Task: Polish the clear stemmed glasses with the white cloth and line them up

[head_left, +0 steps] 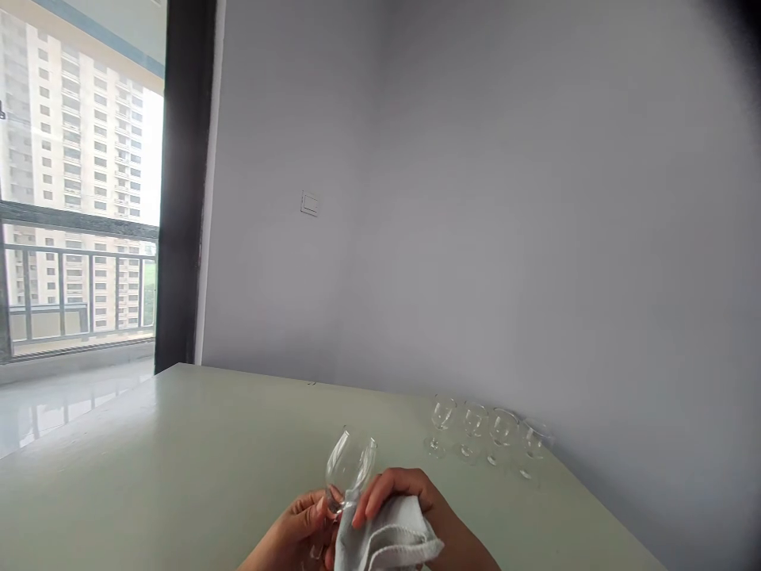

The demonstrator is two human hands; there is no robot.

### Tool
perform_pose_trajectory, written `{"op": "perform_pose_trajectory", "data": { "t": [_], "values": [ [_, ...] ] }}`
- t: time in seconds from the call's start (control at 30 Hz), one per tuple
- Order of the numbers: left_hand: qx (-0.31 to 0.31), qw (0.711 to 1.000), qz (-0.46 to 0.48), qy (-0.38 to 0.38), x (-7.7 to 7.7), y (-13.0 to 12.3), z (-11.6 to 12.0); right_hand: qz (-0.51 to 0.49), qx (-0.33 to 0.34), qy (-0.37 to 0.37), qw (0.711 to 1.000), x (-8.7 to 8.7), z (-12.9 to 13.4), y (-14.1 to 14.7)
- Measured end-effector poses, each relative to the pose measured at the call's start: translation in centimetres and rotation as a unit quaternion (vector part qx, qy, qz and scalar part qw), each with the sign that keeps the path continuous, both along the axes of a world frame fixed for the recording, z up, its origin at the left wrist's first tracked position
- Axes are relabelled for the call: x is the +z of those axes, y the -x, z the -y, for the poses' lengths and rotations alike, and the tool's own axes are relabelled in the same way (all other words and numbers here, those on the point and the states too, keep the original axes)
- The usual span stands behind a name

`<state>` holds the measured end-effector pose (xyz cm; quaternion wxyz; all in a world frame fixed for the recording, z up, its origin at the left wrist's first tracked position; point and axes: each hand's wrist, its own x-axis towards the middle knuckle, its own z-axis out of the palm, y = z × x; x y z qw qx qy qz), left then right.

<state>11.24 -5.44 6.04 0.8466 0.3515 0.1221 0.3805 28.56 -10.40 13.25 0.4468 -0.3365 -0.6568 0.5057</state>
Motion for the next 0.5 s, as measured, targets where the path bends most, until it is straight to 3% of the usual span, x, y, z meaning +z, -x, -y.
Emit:
{"op": "perform_pose_trajectory", "data": {
  "t": [0.1,0.27,0.4,0.5],
  "values": [
    [0.040,0.999,-0.030,0.018,0.3,0.1,-0.3,0.091,0.010,-0.056,0.994,0.5,0.1,-0.3],
    [0.116,0.992,-0.055,0.006,0.2,0.8,-1.2,0.255,-0.084,-0.175,0.947,-1.1,-0.9,-0.9],
    [0.143,0.986,-0.074,-0.030,0.4,1.7,-1.9,0.296,-0.128,-0.148,0.935,-1.6,-1.7,-1.6],
    [0.181,0.975,-0.122,-0.029,0.6,2.0,-2.2,0.288,-0.204,-0.132,0.926,-1.6,-2.2,-1.8]
  ]
}}
